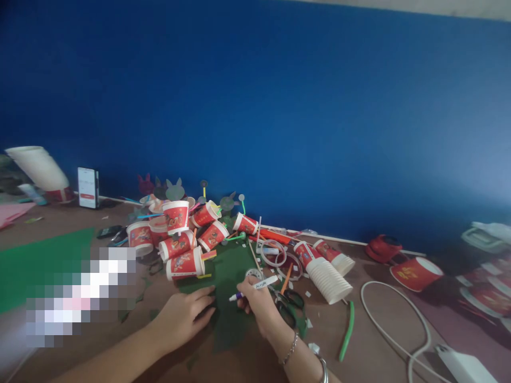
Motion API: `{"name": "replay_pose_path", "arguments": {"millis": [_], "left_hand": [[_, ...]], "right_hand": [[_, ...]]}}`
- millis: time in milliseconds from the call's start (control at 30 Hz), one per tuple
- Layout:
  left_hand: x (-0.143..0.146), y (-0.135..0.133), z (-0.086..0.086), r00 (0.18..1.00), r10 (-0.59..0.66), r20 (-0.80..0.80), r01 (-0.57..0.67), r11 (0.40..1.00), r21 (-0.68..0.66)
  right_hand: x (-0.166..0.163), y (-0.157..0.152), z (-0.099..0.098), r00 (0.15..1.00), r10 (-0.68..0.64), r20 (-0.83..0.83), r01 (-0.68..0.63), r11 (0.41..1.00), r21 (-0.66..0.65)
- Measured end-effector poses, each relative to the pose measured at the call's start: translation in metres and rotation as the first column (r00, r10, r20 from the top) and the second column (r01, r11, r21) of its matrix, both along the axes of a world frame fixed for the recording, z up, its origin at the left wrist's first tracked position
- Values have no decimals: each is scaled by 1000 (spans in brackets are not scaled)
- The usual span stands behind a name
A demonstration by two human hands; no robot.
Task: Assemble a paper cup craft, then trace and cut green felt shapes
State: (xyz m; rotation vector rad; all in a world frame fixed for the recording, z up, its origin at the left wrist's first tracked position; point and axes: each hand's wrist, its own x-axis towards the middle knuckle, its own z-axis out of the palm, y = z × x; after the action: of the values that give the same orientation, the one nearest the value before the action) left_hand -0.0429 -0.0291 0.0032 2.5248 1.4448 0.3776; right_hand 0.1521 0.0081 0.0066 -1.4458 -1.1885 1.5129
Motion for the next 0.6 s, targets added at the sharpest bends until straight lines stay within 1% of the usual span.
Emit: {"name": "replay_pose_path", "arguments": {"millis": [100,200,267,333,400,500,600], "left_hand": [[2,-3,0,1000,-21,-3,21,1000,4],[2,-4,0,999,-38,-15,39,999,3],[2,-4,0,999,-52,-16,52,999,0],[1,-3,0,998,-67,-12,67,998,2],[0,-2,-1,998,-56,-6,56,998,9],[-1,-1,-1,999,42,8,-42,999,23],[-1,0,1,990,142,-12,-142,990,8]], "right_hand": [[1,6,-1,999,-29,14,26,988,153],[2,13,-3,997,-72,34,58,945,322],[3,15,-4,995,-99,29,81,922,379],[2,14,-2,993,-116,10,105,929,355],[0,12,1,993,-116,-1,112,953,282],[-3,10,7,995,-101,-16,103,981,164],[-6,14,12,996,-47,-74,51,997,52]]}}
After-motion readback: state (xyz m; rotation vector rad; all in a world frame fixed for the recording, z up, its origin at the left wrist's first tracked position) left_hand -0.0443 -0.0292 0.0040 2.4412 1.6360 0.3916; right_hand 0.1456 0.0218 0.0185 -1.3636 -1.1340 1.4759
